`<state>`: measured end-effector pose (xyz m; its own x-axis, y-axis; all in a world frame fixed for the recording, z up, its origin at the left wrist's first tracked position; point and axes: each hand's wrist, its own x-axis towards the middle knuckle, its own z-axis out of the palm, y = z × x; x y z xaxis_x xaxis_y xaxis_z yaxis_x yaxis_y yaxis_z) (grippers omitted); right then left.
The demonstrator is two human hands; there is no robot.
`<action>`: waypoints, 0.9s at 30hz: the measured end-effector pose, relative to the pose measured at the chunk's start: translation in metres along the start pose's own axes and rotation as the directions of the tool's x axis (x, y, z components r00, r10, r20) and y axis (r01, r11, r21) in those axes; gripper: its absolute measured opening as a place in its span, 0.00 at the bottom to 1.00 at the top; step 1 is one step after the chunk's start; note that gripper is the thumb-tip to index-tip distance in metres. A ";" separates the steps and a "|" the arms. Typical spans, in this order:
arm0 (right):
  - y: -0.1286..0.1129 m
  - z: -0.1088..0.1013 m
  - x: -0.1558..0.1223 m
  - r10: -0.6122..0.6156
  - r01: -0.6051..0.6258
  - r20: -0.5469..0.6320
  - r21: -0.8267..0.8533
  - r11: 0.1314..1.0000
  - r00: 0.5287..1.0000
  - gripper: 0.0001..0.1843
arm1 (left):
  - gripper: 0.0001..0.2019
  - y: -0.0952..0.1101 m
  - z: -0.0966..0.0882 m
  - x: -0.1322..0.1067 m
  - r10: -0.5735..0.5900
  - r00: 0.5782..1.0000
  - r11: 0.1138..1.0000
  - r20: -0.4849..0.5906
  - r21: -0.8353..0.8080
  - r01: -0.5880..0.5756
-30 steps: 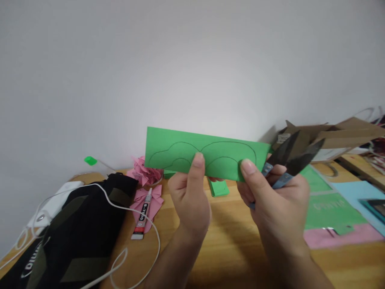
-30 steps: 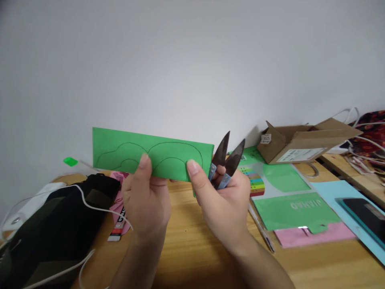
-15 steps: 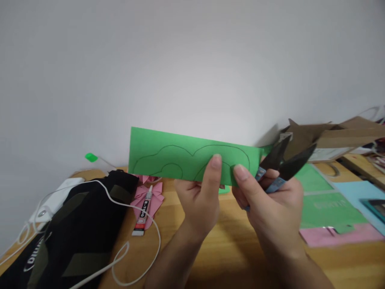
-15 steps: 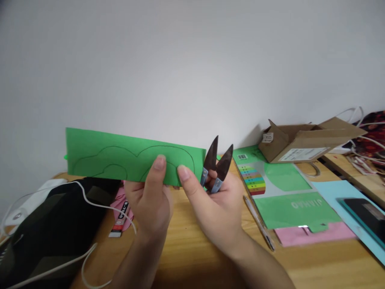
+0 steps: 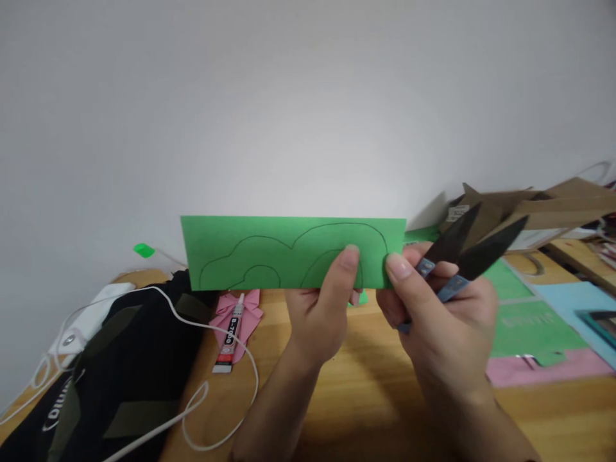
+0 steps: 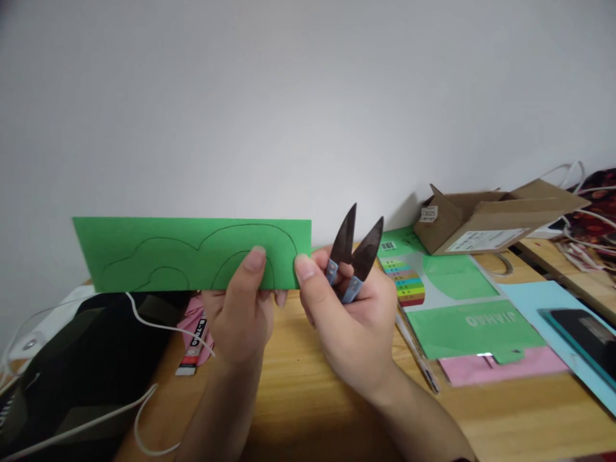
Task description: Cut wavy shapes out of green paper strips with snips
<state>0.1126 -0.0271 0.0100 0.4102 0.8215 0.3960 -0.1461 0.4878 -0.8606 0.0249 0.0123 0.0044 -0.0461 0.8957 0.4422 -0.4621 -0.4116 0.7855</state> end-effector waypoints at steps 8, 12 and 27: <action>-0.001 0.001 0.001 -0.034 0.034 0.001 -0.019 0.999 0.999 0.10 | 0.20 -0.004 -0.009 -0.001 -0.061 0.957 0.997 0.285 0.061 0.045; -0.001 0.001 0.004 -0.005 0.003 0.052 0.038 0.999 0.999 0.11 | 0.20 -0.006 -0.009 0.002 0.009 0.959 1.000 0.283 0.013 -0.013; 0.001 -0.004 0.001 0.306 -0.197 0.396 -0.292 0.936 0.866 0.21 | 0.21 -0.001 -0.017 0.020 0.108 0.978 0.990 -0.178 -0.068 -0.122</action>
<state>0.1167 -0.0271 0.0084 -0.0466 0.9774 0.2064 0.0457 0.2085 -0.9770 0.0095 0.0335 0.0049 -0.2526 0.8615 0.4404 -0.5126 -0.5052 0.6943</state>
